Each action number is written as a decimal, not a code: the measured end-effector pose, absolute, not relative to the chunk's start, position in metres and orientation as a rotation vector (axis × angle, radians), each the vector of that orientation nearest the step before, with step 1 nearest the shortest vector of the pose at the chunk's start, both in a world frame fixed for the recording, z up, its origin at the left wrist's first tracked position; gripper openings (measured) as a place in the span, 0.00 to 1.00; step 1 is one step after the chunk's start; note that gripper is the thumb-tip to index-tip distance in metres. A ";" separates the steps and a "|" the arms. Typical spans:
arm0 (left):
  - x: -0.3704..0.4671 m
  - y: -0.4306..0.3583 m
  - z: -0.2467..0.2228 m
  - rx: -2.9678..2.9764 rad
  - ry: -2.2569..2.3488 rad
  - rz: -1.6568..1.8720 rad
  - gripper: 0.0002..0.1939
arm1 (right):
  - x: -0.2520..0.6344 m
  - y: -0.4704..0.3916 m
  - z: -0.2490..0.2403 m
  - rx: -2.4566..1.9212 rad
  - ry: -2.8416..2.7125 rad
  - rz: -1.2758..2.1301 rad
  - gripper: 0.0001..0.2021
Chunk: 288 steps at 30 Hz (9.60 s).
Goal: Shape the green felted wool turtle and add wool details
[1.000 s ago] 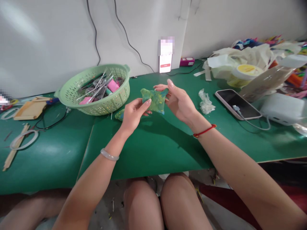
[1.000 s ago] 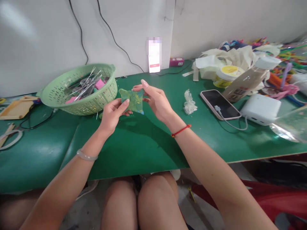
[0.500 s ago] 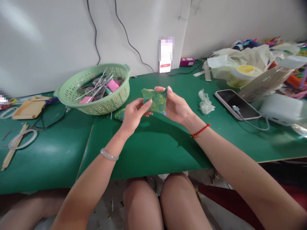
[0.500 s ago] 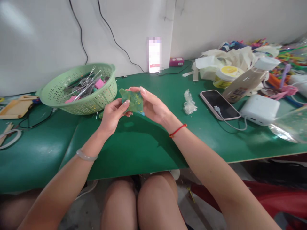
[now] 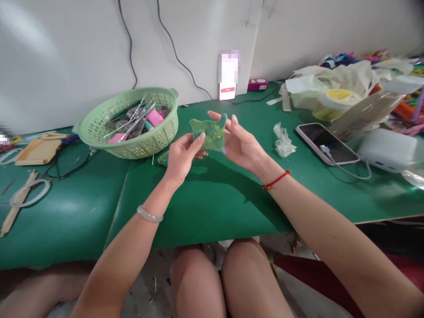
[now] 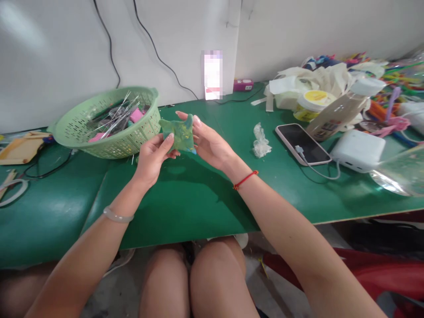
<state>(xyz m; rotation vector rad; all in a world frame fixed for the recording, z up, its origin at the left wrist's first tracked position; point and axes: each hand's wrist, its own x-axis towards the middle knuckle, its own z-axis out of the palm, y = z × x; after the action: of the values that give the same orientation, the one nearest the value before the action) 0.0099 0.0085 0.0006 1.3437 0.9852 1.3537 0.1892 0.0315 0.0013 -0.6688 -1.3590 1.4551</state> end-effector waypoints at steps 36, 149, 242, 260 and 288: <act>0.010 0.012 -0.006 1.390 1.083 1.433 0.24 | 0.176 0.032 -0.005 -0.837 -1.059 1.171 0.20; -0.013 0.018 -0.001 1.361 0.543 1.210 0.32 | 0.170 0.015 0.002 -0.412 -1.135 1.877 0.17; -0.018 0.011 0.003 1.263 0.435 1.038 0.51 | 0.171 0.011 0.006 -0.538 -1.766 1.478 0.18; -0.023 0.019 0.002 1.222 0.587 1.048 0.23 | 0.179 0.014 0.010 -0.573 -1.894 1.517 0.17; -0.022 0.023 -0.001 0.982 0.656 1.415 0.14 | 0.174 0.014 0.009 -0.723 -1.517 1.506 0.24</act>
<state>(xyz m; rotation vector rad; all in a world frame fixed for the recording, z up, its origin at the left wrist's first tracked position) -0.0220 0.0229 -0.0010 0.9819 0.6563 1.4151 0.1737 0.0140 0.0091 -0.7234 -1.5168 1.5064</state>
